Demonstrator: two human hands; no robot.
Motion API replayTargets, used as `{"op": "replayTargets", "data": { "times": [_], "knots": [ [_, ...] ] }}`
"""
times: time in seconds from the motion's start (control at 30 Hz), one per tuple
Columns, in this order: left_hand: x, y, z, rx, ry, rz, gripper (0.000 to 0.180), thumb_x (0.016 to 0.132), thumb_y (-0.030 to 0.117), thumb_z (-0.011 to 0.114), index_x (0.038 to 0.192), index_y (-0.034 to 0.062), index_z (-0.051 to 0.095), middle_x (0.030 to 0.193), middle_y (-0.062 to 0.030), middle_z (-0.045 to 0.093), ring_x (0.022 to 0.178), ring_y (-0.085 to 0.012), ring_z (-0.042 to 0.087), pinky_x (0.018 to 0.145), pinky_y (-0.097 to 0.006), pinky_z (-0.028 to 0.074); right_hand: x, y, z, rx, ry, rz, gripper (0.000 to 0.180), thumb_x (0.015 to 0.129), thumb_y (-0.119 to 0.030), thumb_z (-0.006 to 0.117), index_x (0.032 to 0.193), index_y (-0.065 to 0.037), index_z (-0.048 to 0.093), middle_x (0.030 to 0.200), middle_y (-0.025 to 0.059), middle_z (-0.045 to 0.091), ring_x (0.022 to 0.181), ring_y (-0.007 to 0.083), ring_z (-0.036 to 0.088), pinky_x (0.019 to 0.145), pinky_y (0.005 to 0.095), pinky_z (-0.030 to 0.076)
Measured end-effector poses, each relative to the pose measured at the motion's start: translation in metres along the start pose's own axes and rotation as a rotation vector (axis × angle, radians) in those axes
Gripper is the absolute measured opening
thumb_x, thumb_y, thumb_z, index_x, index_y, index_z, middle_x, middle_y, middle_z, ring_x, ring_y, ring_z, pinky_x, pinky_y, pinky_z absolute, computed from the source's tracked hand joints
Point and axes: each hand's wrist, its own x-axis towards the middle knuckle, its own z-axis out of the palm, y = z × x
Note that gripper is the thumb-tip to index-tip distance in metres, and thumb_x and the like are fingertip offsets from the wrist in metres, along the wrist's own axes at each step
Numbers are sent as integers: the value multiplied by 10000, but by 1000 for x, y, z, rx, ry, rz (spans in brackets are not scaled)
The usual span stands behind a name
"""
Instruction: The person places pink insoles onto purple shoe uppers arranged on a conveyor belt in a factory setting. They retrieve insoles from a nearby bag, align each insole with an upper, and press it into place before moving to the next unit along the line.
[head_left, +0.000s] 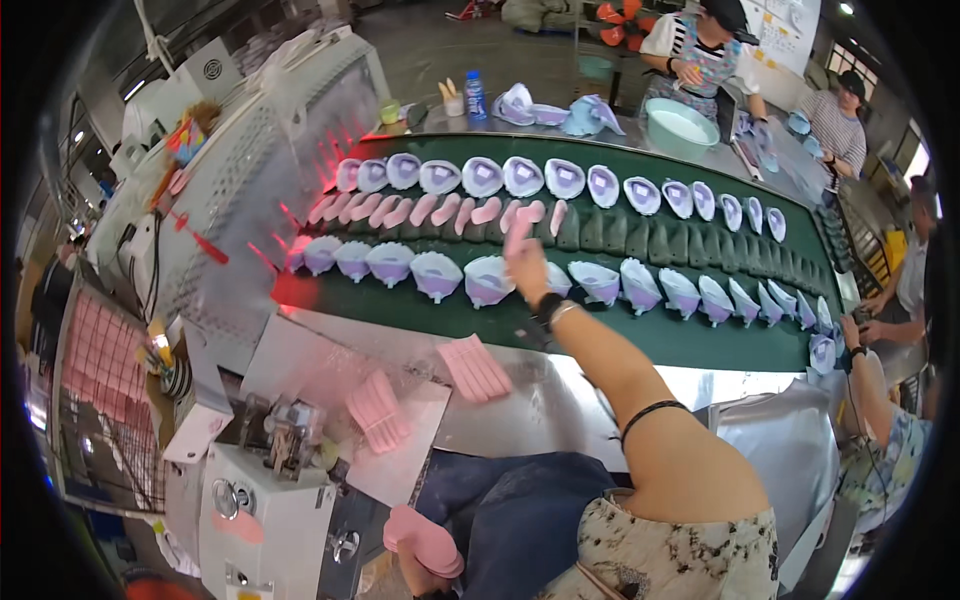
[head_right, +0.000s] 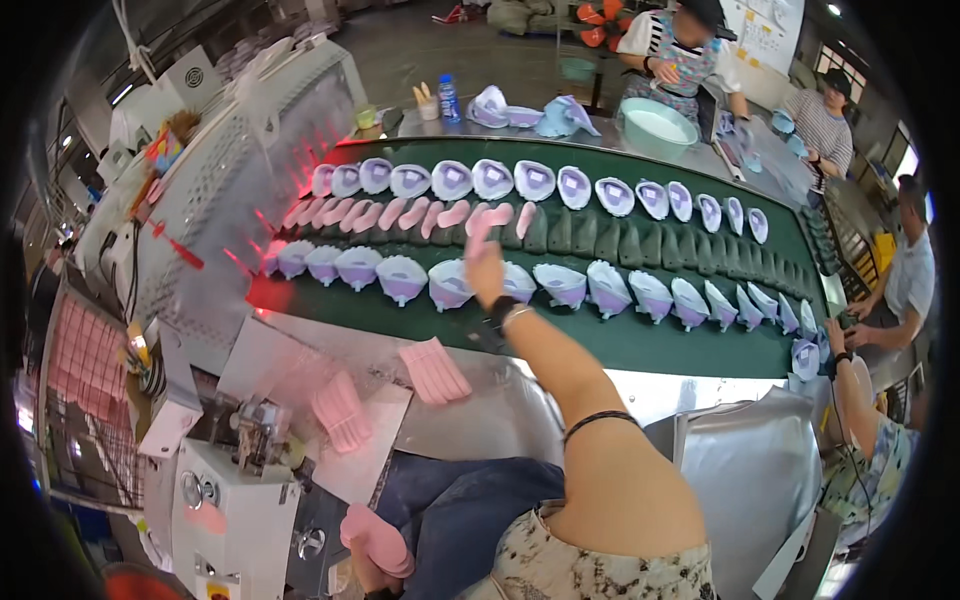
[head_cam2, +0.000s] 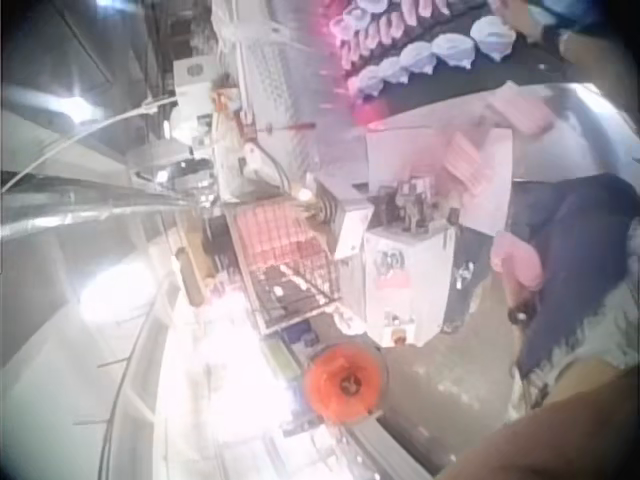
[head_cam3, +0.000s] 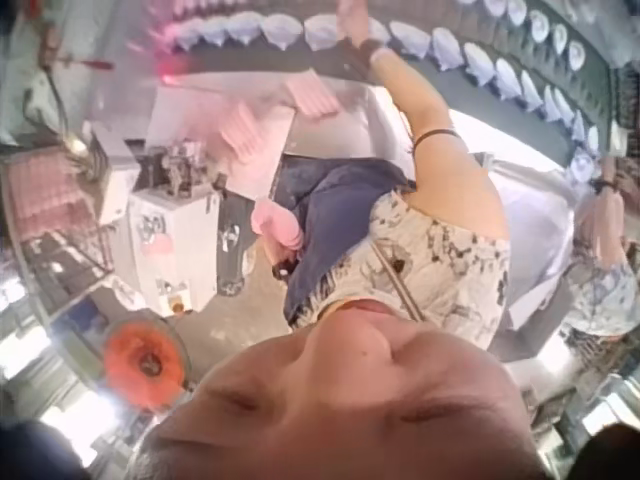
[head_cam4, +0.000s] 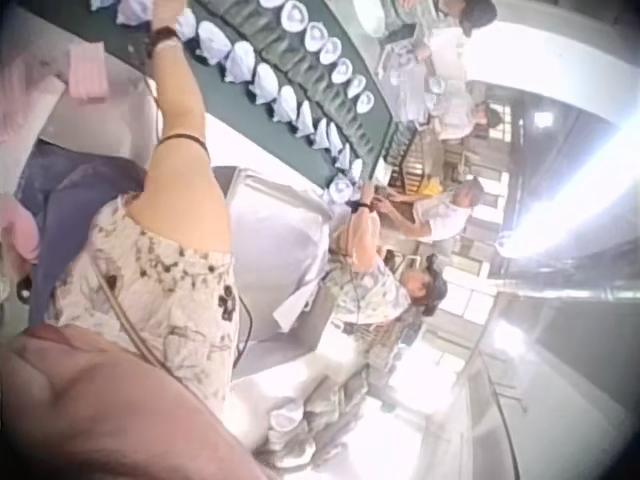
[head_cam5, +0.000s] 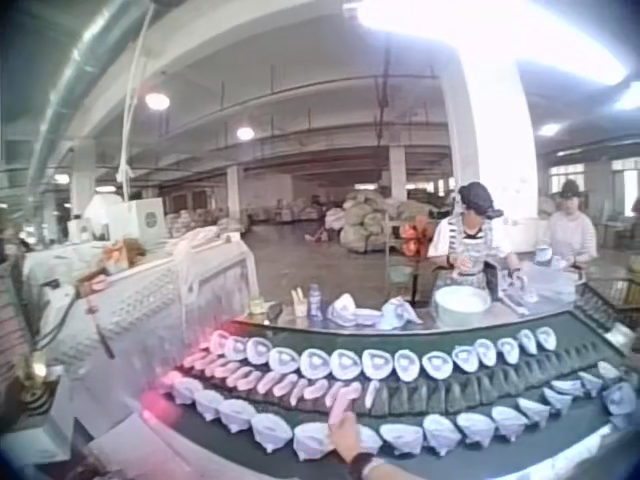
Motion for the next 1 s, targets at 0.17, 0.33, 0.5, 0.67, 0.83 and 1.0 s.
{"op": "replayTargets", "data": {
  "times": [0.17, 0.33, 0.5, 0.67, 0.83, 1.0],
  "knots": [
    [-11, -4, -5, 281, 639, -69, 609, 882, 415, 533, 1311, -5, 431, 1184, -154, 569, 1049, -290, 584, 896, -386, 490, 51, 38, -123, -536, 189, 10, 242, 703, -118, 611, 921, -18, 635, 814, 233, 644, 783, 428, 623, 715, 452, 502],
    [-9, -5, 24, 147, 713, -95, 507, 892, 354, 535, 1259, 11, 463, 1106, -132, 596, 983, -265, 610, 820, -376, 515, 32, -19, -70, -112, 190, -13, 174, 685, -89, 576, 801, 20, 646, 769, 216, 644, 725, 383, 633, 653, 426, 496],
    [13, -3, 56, 253, 754, 176, 269, 938, 215, 484, 1128, 35, 548, 822, -79, 645, 775, -254, 648, 646, -345, 519, -99, -158, 23, 120, -517, -282, 40, 840, -87, 604, 840, -47, 607, 787, 62, 581, 745, 146, 555, 660, 305, 445],
    [24, 18, 49, 834, 855, 202, 258, 887, 194, 602, 950, -52, 645, 920, -120, 669, 764, -180, 657, 640, -299, 512, -299, -256, -4, 104, -1350, -440, 325, 930, -340, 534, 945, -30, 630, 813, 158, 639, 694, 201, 618, 632, 334, 478],
    [14, 24, 41, 340, 763, 342, 341, 919, 277, 558, 1081, -22, 574, 956, -108, 633, 842, -218, 640, 730, -333, 528, -350, -264, 4, 315, -1404, -63, 159, 855, -158, 600, 920, -17, 635, 723, 76, 630, 673, 136, 607, 597, 302, 479],
    [-26, 18, 22, 70, 699, 180, 493, 930, 433, 449, 1189, 16, 495, 1006, -119, 592, 892, -265, 627, 772, -397, 527, -319, -255, 100, 351, -1106, 49, 255, 806, -222, 639, 961, -20, 622, 772, 128, 658, 691, 252, 636, 622, 345, 492]
  ]
}}
